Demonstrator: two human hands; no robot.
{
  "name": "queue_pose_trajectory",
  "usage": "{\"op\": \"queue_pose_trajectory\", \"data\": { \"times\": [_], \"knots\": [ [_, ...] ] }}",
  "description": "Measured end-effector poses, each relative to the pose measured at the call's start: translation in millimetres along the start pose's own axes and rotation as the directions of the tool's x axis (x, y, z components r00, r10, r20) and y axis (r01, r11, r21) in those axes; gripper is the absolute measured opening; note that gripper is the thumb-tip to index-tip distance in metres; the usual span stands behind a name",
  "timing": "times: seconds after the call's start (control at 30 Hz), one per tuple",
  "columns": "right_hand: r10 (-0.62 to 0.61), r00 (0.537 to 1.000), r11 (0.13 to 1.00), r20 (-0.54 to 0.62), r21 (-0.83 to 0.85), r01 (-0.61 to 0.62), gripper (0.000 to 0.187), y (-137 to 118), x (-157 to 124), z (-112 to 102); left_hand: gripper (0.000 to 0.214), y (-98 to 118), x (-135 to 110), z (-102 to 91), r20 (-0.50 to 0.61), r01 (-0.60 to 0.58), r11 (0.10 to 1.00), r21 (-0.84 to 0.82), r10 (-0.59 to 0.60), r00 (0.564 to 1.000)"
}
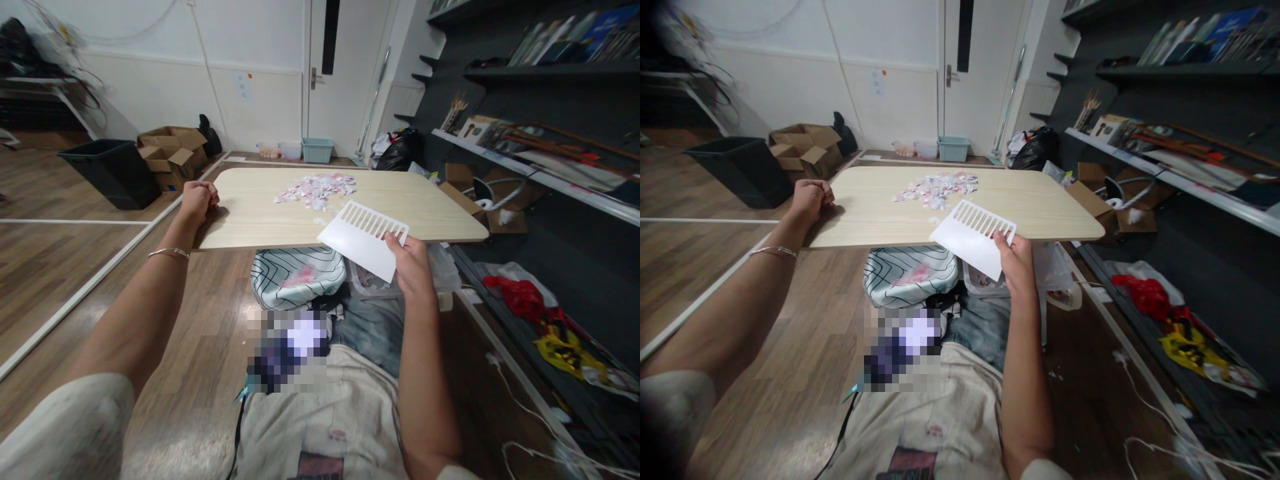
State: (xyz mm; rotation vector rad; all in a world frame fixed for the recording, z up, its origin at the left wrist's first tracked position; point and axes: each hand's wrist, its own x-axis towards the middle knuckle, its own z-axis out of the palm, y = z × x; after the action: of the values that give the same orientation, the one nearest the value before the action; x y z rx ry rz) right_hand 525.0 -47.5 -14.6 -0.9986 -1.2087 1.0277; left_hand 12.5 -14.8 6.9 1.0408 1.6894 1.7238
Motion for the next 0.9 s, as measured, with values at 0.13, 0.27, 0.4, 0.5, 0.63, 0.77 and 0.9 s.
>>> {"op": "queue_pose_trajectory", "data": {
  "times": [0.13, 0.27, 0.4, 0.5, 0.63, 0.77, 0.9],
  "knots": [
    [0.056, 0.998, 0.997, 0.016, 0.051, -0.057, 0.063, 0, -1, 0, 0.024, 3, -3, 1.8, -0.059, 0.012, 1.0, 0.0, -0.012, 0.998],
    [0.038, 0.992, 0.978, -0.119, 0.208, -0.012, 0.059, 1, 3, 6, 0.023, 7, -7, 3.8, -0.067, 0.022, 0.999, 0.028, -0.02, 0.998],
    [-0.046, 0.961, 0.975, -0.274, 0.198, 0.103, 0.048, 7, 7, 17, 0.022, 12, -12, 4.8, -0.071, 0.024, 0.999, 0.047, -0.02, 0.997],
    [-0.075, 0.953, 0.991, -0.293, 0.081, 0.103, 0.042, 10, 6, 26, 0.021, 14, -14, 4.0, -0.045, 0.027, 0.997, 0.067, -0.024, 0.999],
    [-0.128, 0.966, 0.989, -0.225, -0.096, 0.108, 0.041, 10, 2, 33, 0.02, 13, -14, 1.8, -0.028, 0.028, 0.996, 0.089, -0.025, 0.999],
    [-0.172, 0.964, 0.971, -0.201, -0.198, 0.132, 0.041, 1, 0, 26, 0.023, 11, -12, 1.1, -0.037, 0.03, 0.995, 0.092, -0.026, 0.999],
    [-0.268, 0.931, 0.925, -0.247, -0.337, 0.177, 0.035, -14, -3, 8, 0.022, 8, -7, 1.3, -0.058, 0.017, 0.997, 0.07, -0.012, 0.998]
  ]
}}
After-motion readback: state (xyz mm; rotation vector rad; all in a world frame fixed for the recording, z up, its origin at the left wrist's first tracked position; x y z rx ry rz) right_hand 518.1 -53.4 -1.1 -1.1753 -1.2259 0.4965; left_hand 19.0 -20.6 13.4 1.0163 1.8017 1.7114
